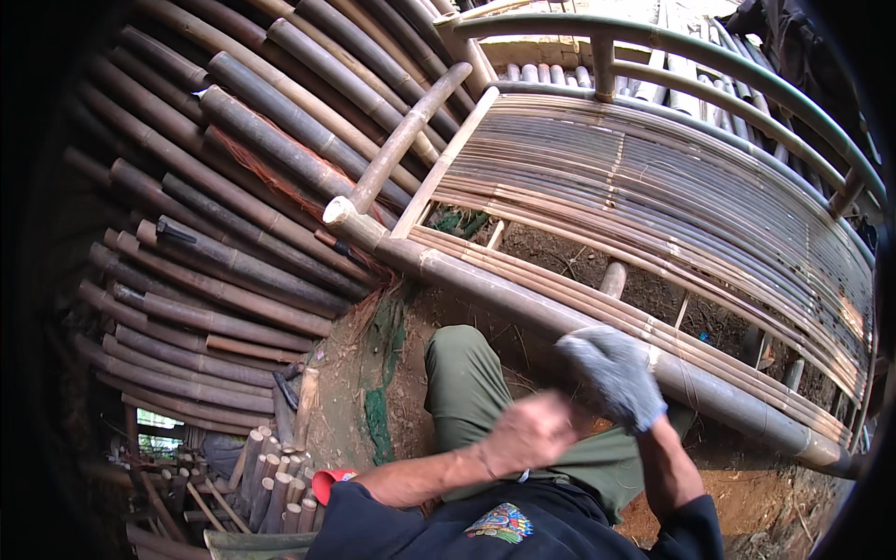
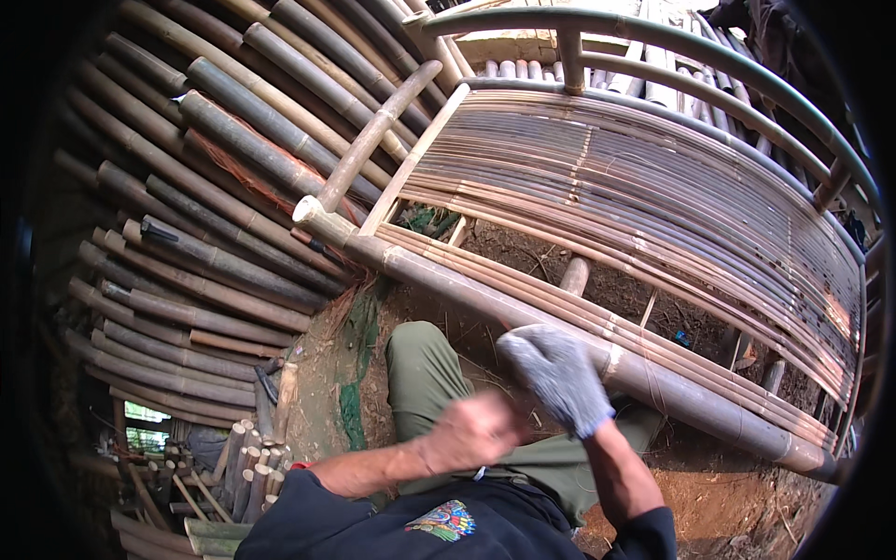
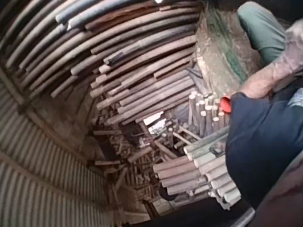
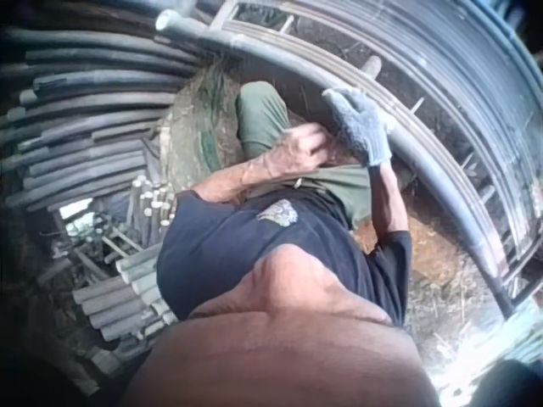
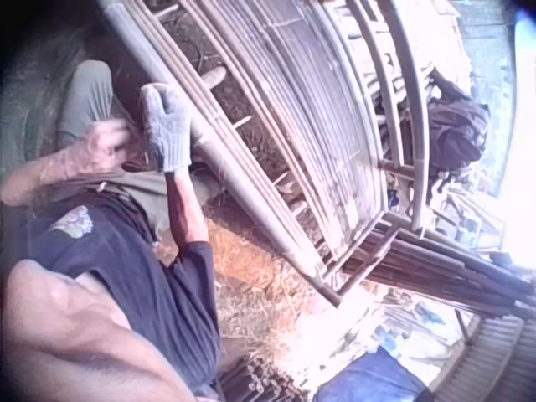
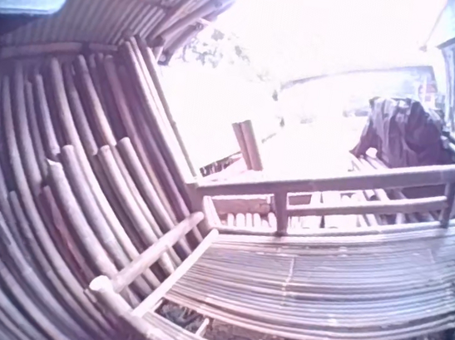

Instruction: The person weaves thin bamboo strips into a larger bamboo frame using a red string. They sit on the ground and repeatedly pass the string through the gaps between the strips to secure them in place.

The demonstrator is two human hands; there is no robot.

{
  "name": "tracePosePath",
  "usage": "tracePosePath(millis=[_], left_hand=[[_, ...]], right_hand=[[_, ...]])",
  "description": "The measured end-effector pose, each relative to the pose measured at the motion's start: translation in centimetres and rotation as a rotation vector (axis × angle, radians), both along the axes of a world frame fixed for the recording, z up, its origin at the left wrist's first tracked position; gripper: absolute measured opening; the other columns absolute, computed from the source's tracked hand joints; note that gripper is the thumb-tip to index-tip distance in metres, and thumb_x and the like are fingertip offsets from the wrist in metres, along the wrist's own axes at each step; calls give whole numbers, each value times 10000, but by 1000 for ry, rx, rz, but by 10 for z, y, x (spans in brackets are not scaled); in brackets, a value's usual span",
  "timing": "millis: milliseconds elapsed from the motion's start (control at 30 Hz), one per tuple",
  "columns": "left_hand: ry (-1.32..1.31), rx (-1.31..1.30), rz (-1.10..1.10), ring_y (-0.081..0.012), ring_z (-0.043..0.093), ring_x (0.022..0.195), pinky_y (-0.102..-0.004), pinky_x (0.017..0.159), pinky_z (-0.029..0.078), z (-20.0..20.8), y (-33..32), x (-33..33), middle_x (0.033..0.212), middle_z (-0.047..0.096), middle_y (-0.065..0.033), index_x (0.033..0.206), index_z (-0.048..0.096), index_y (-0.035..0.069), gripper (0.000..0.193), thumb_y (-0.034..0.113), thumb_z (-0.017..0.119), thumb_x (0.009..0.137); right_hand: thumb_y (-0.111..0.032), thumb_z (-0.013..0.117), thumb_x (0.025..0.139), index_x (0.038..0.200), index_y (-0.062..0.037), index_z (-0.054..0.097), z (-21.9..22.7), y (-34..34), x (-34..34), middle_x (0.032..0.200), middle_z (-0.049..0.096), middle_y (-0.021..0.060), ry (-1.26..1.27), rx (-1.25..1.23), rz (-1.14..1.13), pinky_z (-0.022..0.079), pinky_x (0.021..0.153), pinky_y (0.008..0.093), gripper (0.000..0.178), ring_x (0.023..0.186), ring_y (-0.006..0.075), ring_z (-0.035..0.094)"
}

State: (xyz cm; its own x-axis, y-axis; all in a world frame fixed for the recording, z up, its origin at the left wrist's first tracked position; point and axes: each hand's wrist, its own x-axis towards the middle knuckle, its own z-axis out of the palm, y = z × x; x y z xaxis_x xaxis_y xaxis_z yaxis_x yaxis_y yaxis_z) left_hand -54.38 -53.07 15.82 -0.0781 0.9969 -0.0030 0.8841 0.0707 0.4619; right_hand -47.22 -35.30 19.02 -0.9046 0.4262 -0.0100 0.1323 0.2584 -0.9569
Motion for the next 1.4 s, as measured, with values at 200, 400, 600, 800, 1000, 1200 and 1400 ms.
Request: tracePosePath(millis=[200, 400, 600, 800, 1000, 1200, 1400], left_hand=[[-204, 397, 159, -293, 662, 1023, -407, 939, 521, -16, 79, -193, 1092, 679, -184, 1317, 536, 0, 565, 270, 730, 861], [20, 350, 354, -376, 651, 837, -434, 807, 554, -83, 94, -368, 931, 649, -185, 1005, 725, 87, 247, 85, 493, 920], [-75, -208, 252, -379, 698, 863, -441, 771, 554, -180, 113, -410, 865, 707, -210, 1050, 718, 80, 272, 121, 525, 863], [-298, -389, -86, -375, 701, 821, -430, 714, 542, -187, 155, -418, 876, 698, -272, 966, 698, -30, 262, 89, 585, 762], [-353, -325, 237, -178, 665, 724, -353, 732, 537, -134, 125, -414, 751, 720, -136, 867, 757, 56, 210, 238, 694, 785], [-960, -333, 48, -107, 620, 765, -274, 701, 502, -93, 104, -416, 836, 715, -29, 904, 738, 3, 209, 209, 723, 870], [-295, 186, 380, -256, 666, 987, -342, 949, 512, -71, 84, -371, 1090, 694, -145, 1199, 641, -20, 427, 286, 709, 911]], right_hand=[[-87, 629, 938, 971, -25, 720, 66, 20, 54, 857, 699, 58, 132, 571, -514, 500, 752, 304, 116, 812, 157, 639], [-257, 679, 919, 961, -25, 731, 23, 83, -25, 782, 688, 82, -186, 745, -895, 496, 644, 344, 242, 673, 176, 624], [-214, 571, 835, 838, -85, 748, -131, 65, -174, 834, 718, 166, -663, 1081, -224, 581, 708, 470, 218, 797, 344, 718], [-84, 554, 839, 941, -80, 706, -208, 62, -313, 914, 696, 160, -413, 1013, 580, 548, 723, 421, 183, 849, 347, 672], [-259, 618, 847, 968, -98, 733, -177, 54, -293, 917, 689, 211, -534, 525, 78, 541, 824, 466, 232, 877, 392, 668], [-387, 702, 834, 1129, -114, 695, -115, 7, -274, 1160, 657, 148, -113, 673, -110, 480, 976, 429, 402, 1115, 336, 599], [-174, 672, 919, 921, -32, 695, -32, -17, -140, 880, 670, 101, -114, 366, 45, 513, 721, 374, 144, 798, 271, 636]])
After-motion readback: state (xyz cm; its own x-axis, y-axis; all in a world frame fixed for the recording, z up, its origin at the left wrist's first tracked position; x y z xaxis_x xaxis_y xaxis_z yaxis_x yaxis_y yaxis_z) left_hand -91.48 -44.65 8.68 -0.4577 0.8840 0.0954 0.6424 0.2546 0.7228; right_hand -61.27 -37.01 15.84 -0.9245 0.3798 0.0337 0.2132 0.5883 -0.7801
